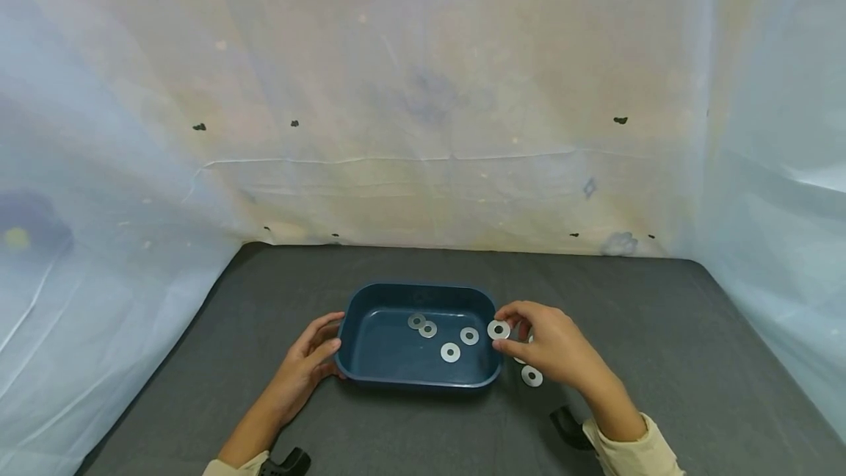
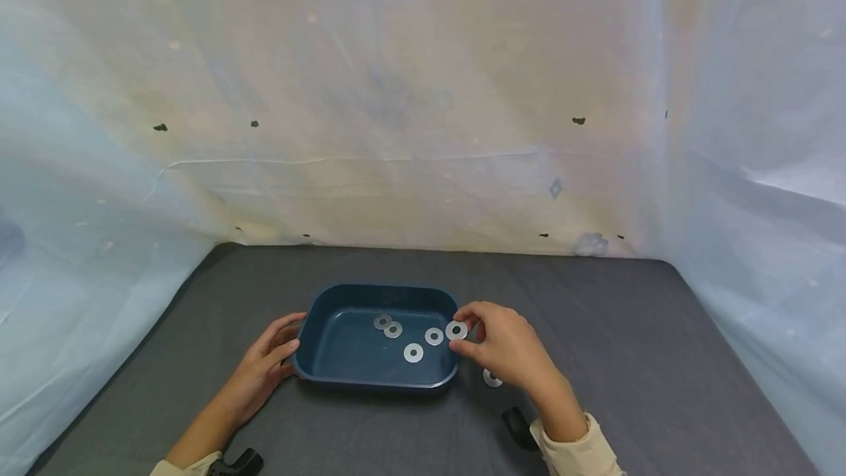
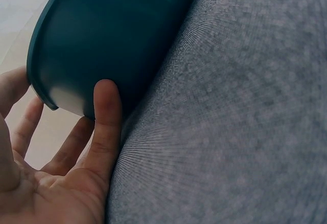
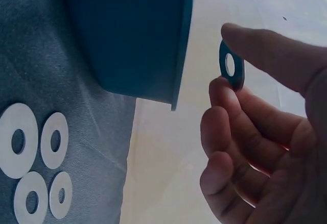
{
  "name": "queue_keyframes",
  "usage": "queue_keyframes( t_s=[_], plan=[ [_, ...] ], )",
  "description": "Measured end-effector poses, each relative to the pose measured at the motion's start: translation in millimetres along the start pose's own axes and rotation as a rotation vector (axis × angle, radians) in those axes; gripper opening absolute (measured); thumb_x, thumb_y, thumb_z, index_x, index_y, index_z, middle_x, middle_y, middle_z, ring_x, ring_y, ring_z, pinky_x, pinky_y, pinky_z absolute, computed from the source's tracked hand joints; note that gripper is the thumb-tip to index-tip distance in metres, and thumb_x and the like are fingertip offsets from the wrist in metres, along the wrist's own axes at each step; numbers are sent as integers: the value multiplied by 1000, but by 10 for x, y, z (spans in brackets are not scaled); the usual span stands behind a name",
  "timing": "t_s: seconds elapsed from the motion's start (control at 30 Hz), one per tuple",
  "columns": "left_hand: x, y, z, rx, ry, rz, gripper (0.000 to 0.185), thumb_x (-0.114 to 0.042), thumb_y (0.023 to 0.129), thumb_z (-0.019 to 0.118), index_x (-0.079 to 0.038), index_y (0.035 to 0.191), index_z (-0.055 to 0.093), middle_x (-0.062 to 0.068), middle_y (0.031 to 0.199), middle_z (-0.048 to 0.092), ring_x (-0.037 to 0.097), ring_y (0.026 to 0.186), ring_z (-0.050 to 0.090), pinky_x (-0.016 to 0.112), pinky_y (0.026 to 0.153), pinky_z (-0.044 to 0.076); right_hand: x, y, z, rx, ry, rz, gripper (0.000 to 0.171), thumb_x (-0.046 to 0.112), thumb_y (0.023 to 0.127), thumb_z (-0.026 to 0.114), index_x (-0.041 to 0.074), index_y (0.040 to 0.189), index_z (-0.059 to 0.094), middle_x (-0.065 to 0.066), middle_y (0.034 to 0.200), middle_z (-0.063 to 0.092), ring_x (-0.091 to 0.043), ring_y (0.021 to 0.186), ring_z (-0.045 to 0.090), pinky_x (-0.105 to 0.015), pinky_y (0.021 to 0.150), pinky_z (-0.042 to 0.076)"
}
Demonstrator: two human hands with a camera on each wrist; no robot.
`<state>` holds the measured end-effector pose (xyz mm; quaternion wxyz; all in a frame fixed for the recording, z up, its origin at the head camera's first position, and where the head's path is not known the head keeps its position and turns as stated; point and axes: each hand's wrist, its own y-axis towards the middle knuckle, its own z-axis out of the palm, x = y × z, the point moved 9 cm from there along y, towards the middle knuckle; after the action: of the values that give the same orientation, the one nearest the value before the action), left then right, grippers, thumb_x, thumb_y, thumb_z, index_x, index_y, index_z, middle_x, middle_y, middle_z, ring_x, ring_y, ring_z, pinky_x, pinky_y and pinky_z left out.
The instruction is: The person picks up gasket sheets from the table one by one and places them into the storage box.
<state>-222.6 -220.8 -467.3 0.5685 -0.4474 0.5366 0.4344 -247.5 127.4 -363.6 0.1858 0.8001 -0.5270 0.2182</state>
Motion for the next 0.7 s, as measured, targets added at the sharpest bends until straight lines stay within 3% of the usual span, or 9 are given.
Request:
queue_keyframes(
  t_s=[0.43,0.7],
  plan=[
    [28,3,-6,-13,5,-17,53,-24,107,46,-14,155,27,4,145,42,14,110,60,40,79,57,-66,41,105,-22,23,63,30,31,86,78,20,113,71,9,85,63,-5,74,54,-25,62,44],
    [40,7,-9,-22,7,-40,51,-26,107,47,-19,155,29,2,145,42,15,112,60,41,80,56,-82,94,159,-92,7,63,30,23,83,81,17,112,72,8,84,63,-6,71,52,-24,61,42]
  ],
)
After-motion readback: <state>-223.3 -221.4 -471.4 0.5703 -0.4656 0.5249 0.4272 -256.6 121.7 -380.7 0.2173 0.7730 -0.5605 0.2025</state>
